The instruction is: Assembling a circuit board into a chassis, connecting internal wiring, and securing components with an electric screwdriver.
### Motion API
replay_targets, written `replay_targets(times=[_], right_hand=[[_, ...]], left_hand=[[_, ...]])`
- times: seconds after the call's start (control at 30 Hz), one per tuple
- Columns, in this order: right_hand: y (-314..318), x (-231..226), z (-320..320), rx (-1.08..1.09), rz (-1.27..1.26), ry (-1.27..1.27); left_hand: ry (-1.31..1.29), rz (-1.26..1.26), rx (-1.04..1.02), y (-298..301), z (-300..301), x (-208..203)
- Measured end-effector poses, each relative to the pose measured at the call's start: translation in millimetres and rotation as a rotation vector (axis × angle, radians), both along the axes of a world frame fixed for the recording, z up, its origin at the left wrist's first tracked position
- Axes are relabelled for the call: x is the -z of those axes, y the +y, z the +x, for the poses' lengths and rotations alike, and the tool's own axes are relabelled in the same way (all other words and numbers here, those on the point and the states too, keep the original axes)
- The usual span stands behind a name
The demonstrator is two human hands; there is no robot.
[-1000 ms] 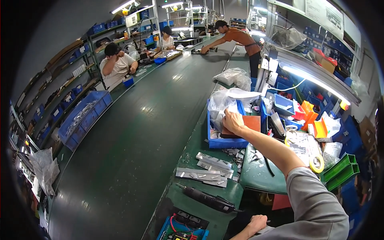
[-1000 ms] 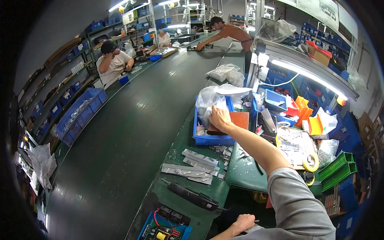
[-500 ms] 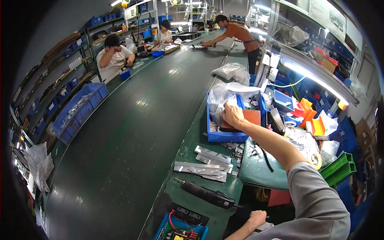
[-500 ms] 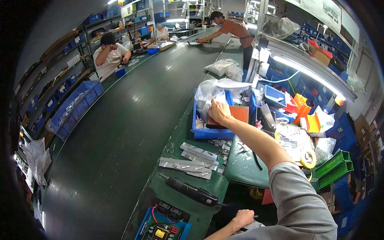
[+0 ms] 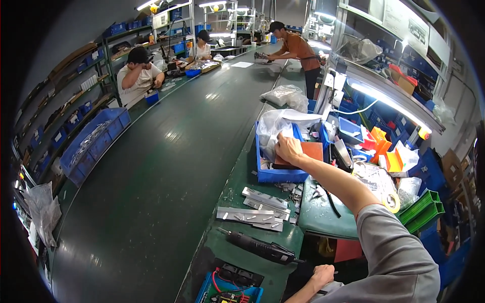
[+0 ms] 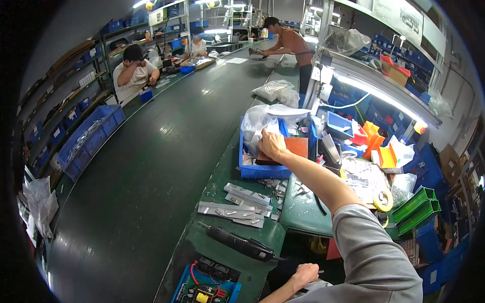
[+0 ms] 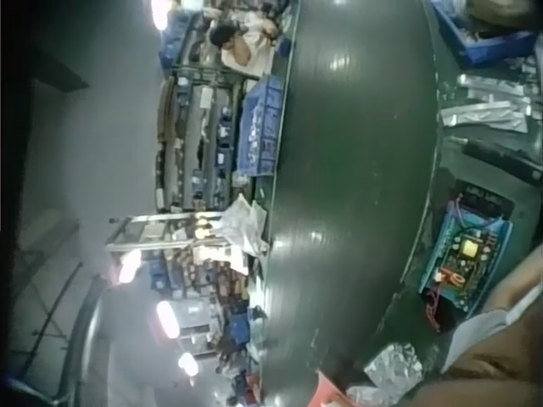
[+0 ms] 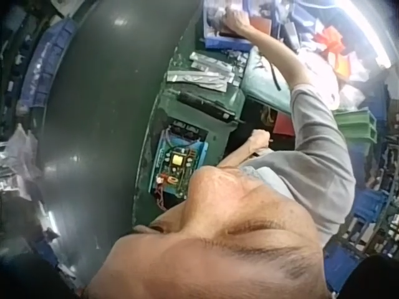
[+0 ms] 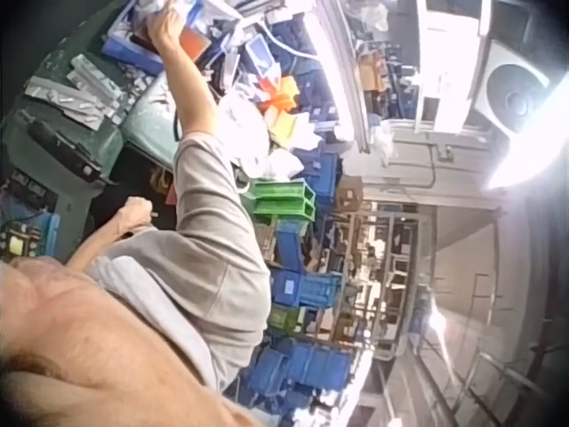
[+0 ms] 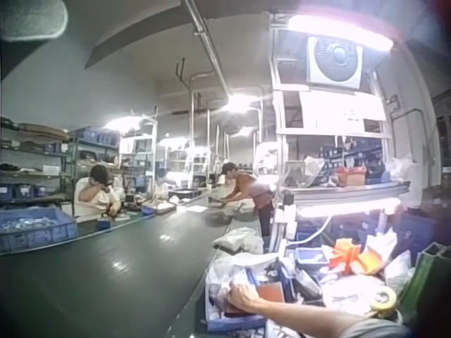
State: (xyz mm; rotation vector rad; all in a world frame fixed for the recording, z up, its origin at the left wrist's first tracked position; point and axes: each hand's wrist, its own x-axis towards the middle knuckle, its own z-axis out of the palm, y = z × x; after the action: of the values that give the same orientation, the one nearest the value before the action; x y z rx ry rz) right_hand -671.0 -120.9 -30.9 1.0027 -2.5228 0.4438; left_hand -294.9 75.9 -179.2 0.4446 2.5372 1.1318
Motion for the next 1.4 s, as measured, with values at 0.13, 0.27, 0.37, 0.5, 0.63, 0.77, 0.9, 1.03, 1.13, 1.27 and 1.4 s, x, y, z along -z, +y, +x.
replay_targets(times=[0.13,0.27,0.37,0.5,0.63,0.77,0.9,1.03,1.13,1.27,1.4], right_hand=[[-2,1,1,-0.016,-0.014,0.012],[-2,0,1,-0.021,-0.009,0.011],[-3,-2,1,-0.016,-0.022,0.012],[-1,-2,-4,0.0,-0.006,0.009],[-3,1,-2,-0.02,-0.031,0.0],[-3,-1,0,-0.011,-0.033,-0.001],[-2,-1,0,-0.018,-0.026,0.017],[-1,0,3,-0.024,-0.015,0.033],[0,0,-3,-0.041,-0.032,0.046],[-3,-1,-4,-0.017,-0.013,0.03],[-4,0,-1,-0.049,-0.031,0.064]], left_hand=[[0.004,0.013,-0.014,2,-2,7],[0.027,0.015,-0.025,0,-3,9],[0.034,0.016,-0.037,1,-4,11],[0.04,0.016,-0.022,-1,-5,6],[0.036,0.017,-0.03,1,-4,9],[0.054,0.023,-0.036,3,-3,13],[0.053,0.038,-0.048,2,-1,13],[0.058,0.038,-0.054,3,-1,18],[0.064,0.046,-0.061,2,-3,17],[0.046,0.044,-0.108,-2,-4,8],[0.014,0.038,-0.103,-2,-6,11]])
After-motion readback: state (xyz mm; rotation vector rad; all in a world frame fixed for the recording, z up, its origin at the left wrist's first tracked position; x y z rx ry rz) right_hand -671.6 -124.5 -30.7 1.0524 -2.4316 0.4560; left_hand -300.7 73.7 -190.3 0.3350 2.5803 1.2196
